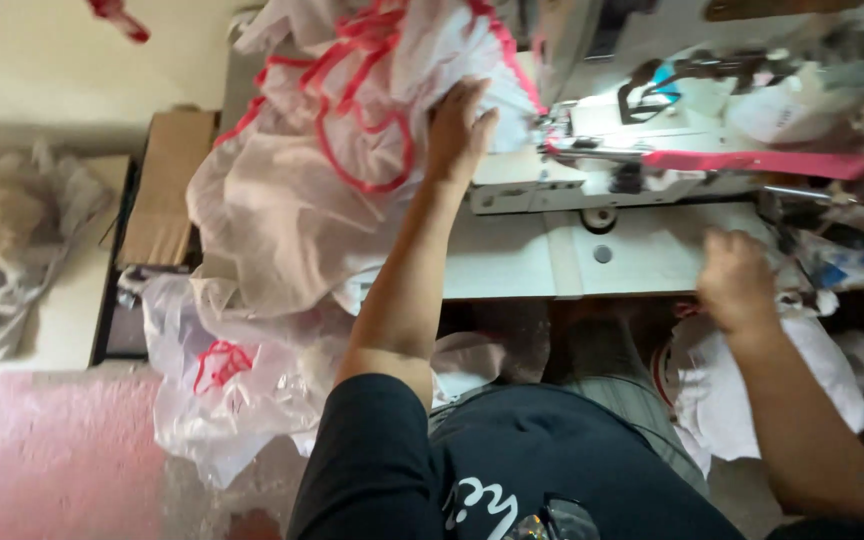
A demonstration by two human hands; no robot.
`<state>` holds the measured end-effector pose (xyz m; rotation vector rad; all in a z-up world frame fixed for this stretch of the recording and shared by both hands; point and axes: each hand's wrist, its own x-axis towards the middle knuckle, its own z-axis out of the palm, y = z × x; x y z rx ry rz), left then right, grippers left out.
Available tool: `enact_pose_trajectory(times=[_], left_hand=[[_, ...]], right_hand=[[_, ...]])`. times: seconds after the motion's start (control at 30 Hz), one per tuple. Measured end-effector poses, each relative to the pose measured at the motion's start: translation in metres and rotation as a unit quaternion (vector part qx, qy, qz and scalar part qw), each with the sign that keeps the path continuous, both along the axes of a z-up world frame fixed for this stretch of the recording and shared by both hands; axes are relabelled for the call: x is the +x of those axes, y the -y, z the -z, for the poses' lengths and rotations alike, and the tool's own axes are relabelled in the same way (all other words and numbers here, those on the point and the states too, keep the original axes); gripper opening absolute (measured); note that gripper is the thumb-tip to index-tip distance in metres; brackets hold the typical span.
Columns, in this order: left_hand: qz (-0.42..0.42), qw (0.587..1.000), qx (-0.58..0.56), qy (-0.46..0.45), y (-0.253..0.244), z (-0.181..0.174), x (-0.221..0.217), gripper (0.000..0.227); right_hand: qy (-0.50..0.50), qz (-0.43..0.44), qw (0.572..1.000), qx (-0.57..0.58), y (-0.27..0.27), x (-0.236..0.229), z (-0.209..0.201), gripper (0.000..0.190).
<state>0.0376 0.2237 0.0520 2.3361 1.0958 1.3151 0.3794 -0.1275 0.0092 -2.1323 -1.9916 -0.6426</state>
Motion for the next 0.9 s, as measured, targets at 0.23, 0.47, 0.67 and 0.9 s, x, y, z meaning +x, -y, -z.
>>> enact_pose_trajectory(times=[0.23,0.47,0.67,0.9], left_hand=[[0.02,1.0,-0.018,-0.009,0.069,-0.031,-0.043,0.043],[0.009,0.986,0.108,-0.13,0.039,-0.046,-0.013,0.051],[-0.028,0.953,-0.079,-0.29,0.044,-0.072,0.0,0.072],[-0.027,0.96,0.211,-0.182,0.044,-0.043,0.01,0.056]], right_hand=[[-0.189,0.032,0.981,-0.03,-0.021,0.021,-0.011,0.061],[-0.154,-0.117,0.973,0.129,-0.029,-0.01,-0.004,0.037],[-0.131,-0.094,0.976,0.146,-0.018,-0.021,-0.019,0.033],[0.041,0.042,0.995,0.082,0.007,-0.021,0.01,0.025]])
